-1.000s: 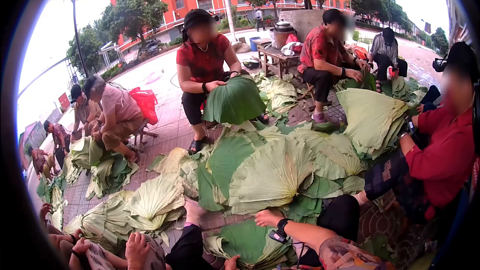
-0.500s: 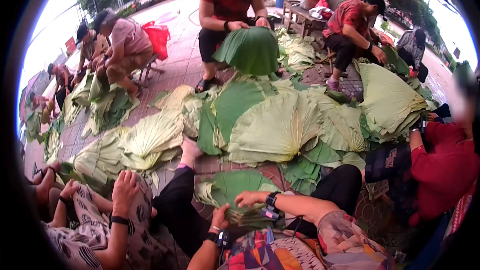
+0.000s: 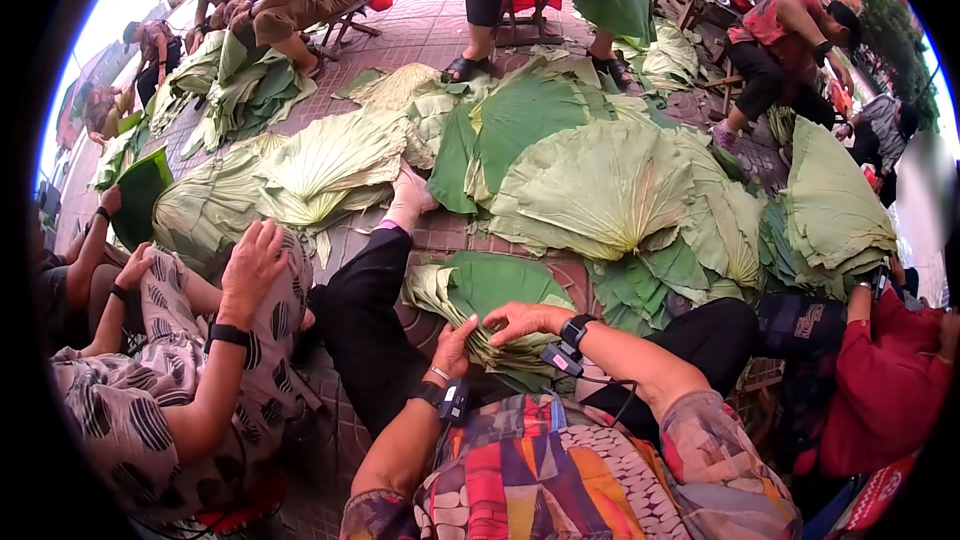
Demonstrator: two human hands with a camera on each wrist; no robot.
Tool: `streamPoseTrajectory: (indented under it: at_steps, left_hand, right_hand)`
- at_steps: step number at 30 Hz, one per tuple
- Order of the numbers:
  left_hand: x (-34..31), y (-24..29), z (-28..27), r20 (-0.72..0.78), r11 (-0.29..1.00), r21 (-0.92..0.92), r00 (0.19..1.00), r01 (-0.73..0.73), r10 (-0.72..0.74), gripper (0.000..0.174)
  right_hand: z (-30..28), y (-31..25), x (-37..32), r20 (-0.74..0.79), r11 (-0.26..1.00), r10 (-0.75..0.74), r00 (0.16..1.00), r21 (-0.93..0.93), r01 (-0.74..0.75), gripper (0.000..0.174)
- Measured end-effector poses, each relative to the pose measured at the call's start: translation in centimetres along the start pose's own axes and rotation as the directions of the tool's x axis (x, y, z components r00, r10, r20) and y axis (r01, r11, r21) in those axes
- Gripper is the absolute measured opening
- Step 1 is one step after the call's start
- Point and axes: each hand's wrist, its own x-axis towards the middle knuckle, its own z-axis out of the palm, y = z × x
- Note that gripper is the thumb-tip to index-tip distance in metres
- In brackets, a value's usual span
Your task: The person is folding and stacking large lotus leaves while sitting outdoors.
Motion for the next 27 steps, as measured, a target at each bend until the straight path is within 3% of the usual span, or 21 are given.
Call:
streamPoseTrajectory:
  at_steps: [4,6,10,12,16,18,20,22,24,25,27]
  left_hand:
    - [0.3,-0.2,-0.1,0.021,1.000,0.017,1.000,-0.021,0.021,0.032]
    - [0.5,-0.4,-0.4,0.074,0.997,0.055,0.996,-0.047,0.043,0.027]
    - [0.1,-0.2,0.3,0.027,0.997,0.048,0.998,-0.058,0.057,0.025]
    - [0.3,-0.3,-0.1,0.007,0.997,0.060,0.999,-0.041,0.041,0.025]
    - [-0.1,-0.1,0.0,-0.036,0.998,0.057,0.999,-0.022,0.024,0.033]
    - [-0.5,0.2,0.4,-0.049,0.997,0.072,0.999,-0.019,0.023,0.034]
    - [0.1,-0.1,-0.1,-0.019,0.998,0.064,1.000,-0.014,0.016,0.033]
    - [0.4,-0.4,-0.6,-0.017,0.998,0.062,1.000,-0.020,0.021,0.033]
    - [0.4,-0.3,-0.5,-0.019,0.998,0.062,0.999,-0.030,0.032,0.033]
    - [0.1,-0.1,-0.2,-0.044,0.998,0.058,0.999,-0.020,0.023,0.033]
    - [0.2,-0.2,-0.3,-0.078,0.998,0.063,0.997,-0.015,0.020,0.033]
  right_hand:
    - [-0.2,-0.9,-0.6,-0.039,0.999,-0.015,0.999,-0.031,0.014,0.061]
    - [-0.4,-1.1,-0.8,-0.051,0.980,0.085,0.995,0.187,-0.074,0.048]
    - [-1.6,-1.0,-0.6,-0.126,0.955,0.135,0.983,0.280,-0.095,0.035]
    - [-3.0,0.2,0.0,-0.244,0.968,-0.227,0.943,-0.166,0.190,0.035]
    - [-6.7,-2.7,-2.0,-0.345,0.923,-0.302,0.889,-0.337,0.183,0.032]
    - [-8.8,-3.5,-3.0,-0.515,0.954,-0.299,0.803,-0.169,0.247,0.029]
    - [-11.2,-5.5,-5.3,-0.622,0.949,-0.199,0.757,0.072,0.308,0.024]
    - [-13.1,-7.8,-7.8,-0.740,0.863,-0.074,0.668,0.289,0.415,0.021]
    - [-14.8,-8.4,-10.3,-0.804,0.689,-0.085,0.589,0.380,0.618,0.025]
    - [-15.5,-7.9,-10.9,-0.806,0.688,-0.089,0.585,0.374,0.621,0.025]
    - [-17.2,-6.0,-11.2,-0.942,0.458,-0.051,0.332,0.273,0.846,0.036]
